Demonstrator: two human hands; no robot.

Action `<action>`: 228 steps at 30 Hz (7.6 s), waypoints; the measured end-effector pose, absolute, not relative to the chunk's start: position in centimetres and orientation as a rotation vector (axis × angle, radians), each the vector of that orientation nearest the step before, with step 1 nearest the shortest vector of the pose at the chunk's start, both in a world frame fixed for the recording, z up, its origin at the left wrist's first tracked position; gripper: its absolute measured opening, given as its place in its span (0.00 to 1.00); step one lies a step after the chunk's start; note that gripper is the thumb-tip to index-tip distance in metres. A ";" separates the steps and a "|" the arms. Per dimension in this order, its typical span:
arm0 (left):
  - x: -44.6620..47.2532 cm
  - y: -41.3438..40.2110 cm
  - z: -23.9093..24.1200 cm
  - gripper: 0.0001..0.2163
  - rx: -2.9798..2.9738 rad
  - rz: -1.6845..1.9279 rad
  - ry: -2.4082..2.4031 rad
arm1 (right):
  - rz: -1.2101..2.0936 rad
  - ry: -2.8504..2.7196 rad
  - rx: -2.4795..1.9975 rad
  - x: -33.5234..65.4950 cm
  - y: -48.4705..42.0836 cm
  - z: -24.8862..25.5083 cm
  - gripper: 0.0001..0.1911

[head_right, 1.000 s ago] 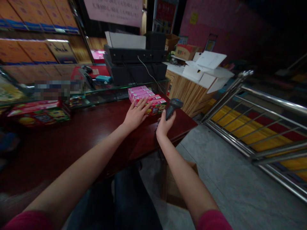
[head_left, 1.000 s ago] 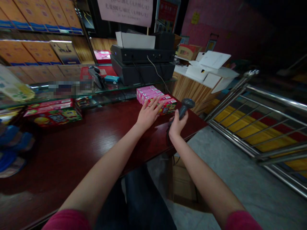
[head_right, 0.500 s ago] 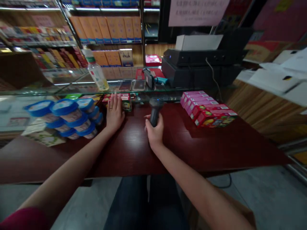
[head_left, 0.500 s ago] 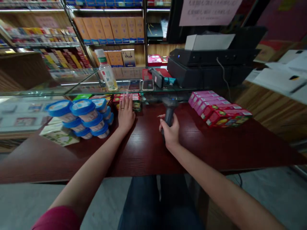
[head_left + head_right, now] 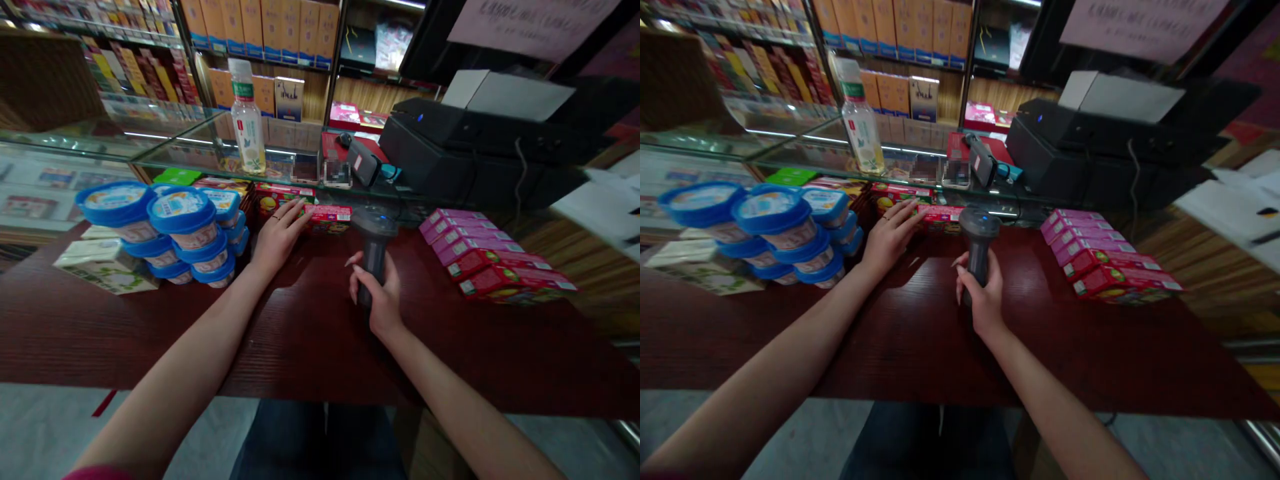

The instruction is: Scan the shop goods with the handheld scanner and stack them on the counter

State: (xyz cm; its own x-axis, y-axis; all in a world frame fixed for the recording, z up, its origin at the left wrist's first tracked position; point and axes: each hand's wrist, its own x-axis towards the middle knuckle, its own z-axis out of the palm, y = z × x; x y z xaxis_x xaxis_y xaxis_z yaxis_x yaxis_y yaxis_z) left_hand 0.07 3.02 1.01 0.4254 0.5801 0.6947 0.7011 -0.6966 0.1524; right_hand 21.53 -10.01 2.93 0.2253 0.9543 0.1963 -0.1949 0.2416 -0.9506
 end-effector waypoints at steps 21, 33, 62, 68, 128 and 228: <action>-0.4 2.7 1.3 0.19 -2.509 -1.172 -0.901 | 0.877 -0.892 -0.932 20.6 -11.1 3.3 0.14; 7.8 -2.7 3.4 0.21 -2.833 -1.134 -0.312 | 0.063 -0.576 -1.022 34.2 -16.0 2.4 0.25; 29.4 -8.7 3.5 0.29 -2.699 -0.991 -0.745 | 0.051 -0.691 -1.033 38.2 -18.9 1.8 0.23; 13.1 -1.2 2.9 0.32 -2.469 -0.899 -1.239 | 0.531 -0.923 -0.908 29.3 -14.2 2.7 0.20; 2.5 0.8 1.8 0.20 -2.652 -1.213 -0.921 | 1.126 -0.884 -1.021 25.7 -12.3 2.2 0.14; 0.1 -2.5 0.4 0.30 -2.655 -2.280 -1.680 | 1.632 -0.867 -0.737 25.0 -13.0 2.0 0.21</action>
